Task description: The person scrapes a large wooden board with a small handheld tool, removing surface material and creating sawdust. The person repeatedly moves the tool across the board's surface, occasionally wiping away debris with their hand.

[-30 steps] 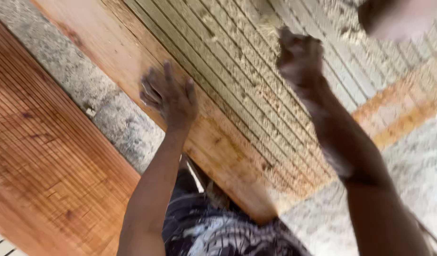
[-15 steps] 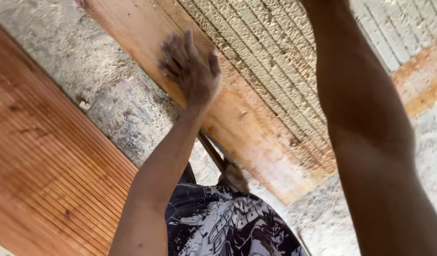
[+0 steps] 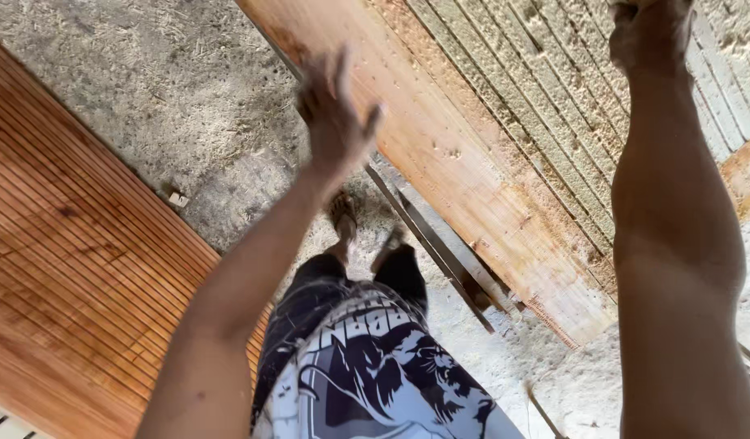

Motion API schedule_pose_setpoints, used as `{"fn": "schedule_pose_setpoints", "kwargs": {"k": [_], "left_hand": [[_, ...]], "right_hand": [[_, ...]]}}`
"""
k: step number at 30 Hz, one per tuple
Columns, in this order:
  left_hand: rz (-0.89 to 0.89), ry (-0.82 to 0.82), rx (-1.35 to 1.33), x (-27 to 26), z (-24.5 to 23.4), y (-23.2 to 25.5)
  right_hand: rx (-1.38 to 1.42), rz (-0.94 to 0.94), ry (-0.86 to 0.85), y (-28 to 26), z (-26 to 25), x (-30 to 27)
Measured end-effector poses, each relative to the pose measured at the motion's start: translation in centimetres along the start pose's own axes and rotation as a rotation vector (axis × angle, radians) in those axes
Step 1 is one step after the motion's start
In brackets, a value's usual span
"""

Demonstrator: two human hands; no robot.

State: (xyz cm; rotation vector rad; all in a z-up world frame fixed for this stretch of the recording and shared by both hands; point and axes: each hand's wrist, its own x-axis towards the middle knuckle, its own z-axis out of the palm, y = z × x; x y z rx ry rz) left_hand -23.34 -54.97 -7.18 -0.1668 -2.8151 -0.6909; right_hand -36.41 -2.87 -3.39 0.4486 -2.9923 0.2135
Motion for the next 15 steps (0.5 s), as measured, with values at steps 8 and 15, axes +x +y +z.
{"fn": "schedule_pose_setpoints", "kwargs": {"k": [8, 15], "left_hand": [[-0.110, -0.569, 0.162, 18.5, -6.8, -15.1], [-0.532, -0.300, 0.114, 30.6, -8.7, -25.4]], "right_hand": [[-0.028, 0.002, -0.054, -2.5, -0.5, -2.2], [0.073, 0.006, -0.067, -6.4, -1.1, 8.5]]}}
